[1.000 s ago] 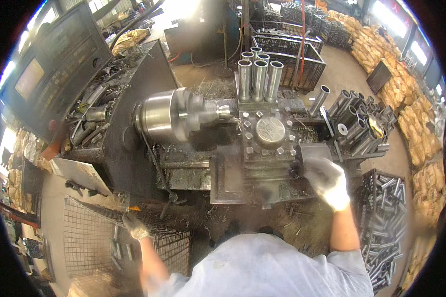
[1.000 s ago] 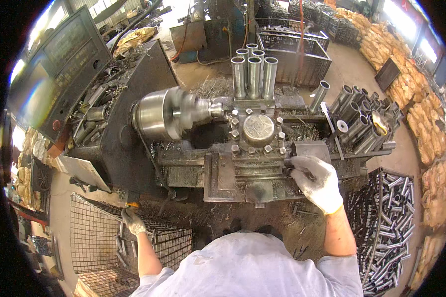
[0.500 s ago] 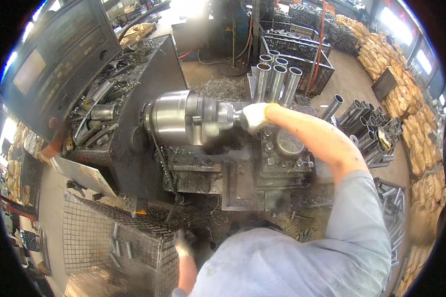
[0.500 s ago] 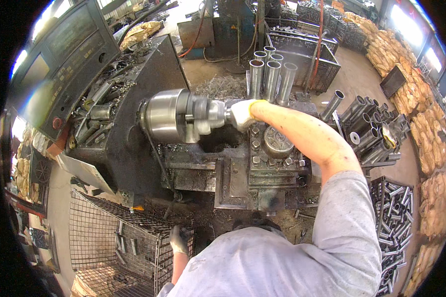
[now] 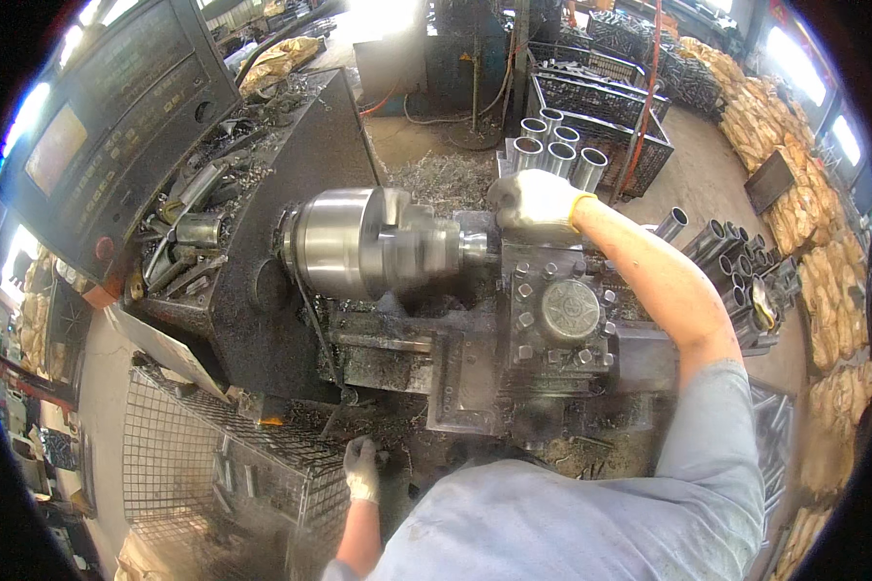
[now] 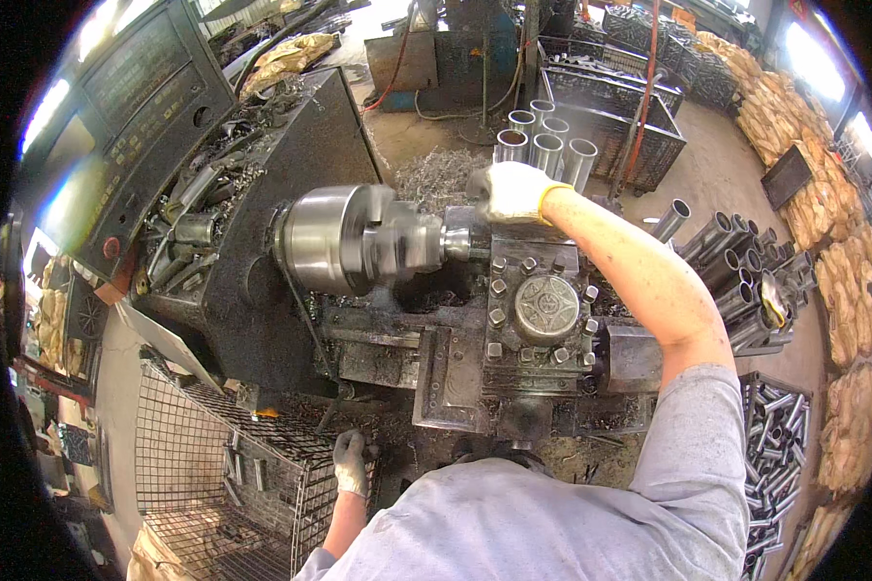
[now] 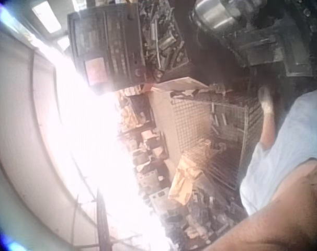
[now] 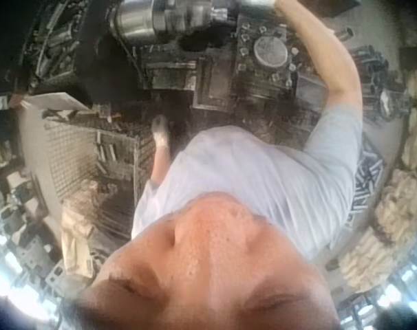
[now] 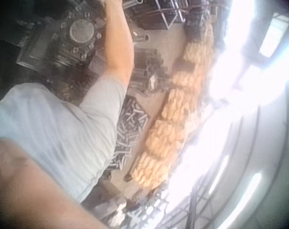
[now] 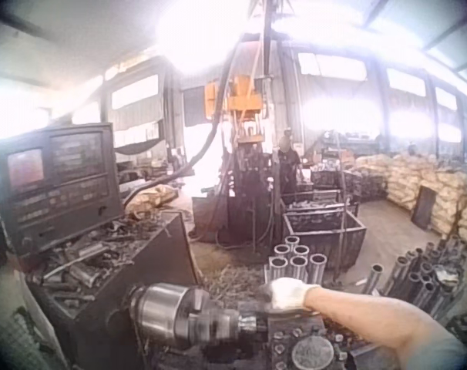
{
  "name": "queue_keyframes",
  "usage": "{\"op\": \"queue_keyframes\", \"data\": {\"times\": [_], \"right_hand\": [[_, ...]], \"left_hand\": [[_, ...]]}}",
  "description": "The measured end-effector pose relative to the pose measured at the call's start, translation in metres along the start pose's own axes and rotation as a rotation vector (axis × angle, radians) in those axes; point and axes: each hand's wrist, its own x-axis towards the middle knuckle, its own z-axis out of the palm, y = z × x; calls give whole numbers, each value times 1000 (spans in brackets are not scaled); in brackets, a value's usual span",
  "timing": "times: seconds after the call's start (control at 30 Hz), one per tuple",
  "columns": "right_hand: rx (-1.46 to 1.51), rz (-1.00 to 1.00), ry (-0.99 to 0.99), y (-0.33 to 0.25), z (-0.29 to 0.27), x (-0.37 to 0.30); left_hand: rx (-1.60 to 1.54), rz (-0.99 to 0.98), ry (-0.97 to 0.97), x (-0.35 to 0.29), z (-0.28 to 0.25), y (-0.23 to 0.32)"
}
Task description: The person repeatedly picks up cylindrical metal parts from a bin, inserts them into a lathe chuck, operates the machine, removes the parts, and places them into a wire basket. The cycle continues throughout the clip.
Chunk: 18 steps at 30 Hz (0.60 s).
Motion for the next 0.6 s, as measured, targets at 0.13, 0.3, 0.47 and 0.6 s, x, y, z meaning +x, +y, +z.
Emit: {"op": "queue_keyframes", "data": {"times": [0.13,0.3,0.47,0.6], "right_hand": [[31,-5,-188,-16,32,21],[-39,-91,-312,-15,66,56],[759,170,-727,14,91,76],[170,-123,-482,17,81,73]], "left_hand": [[203,154,-59,6,21,13],[241,153,-48,-12,28,14],[486,76,57,-44,23,50],[698,931,178,18,67,167]]}}
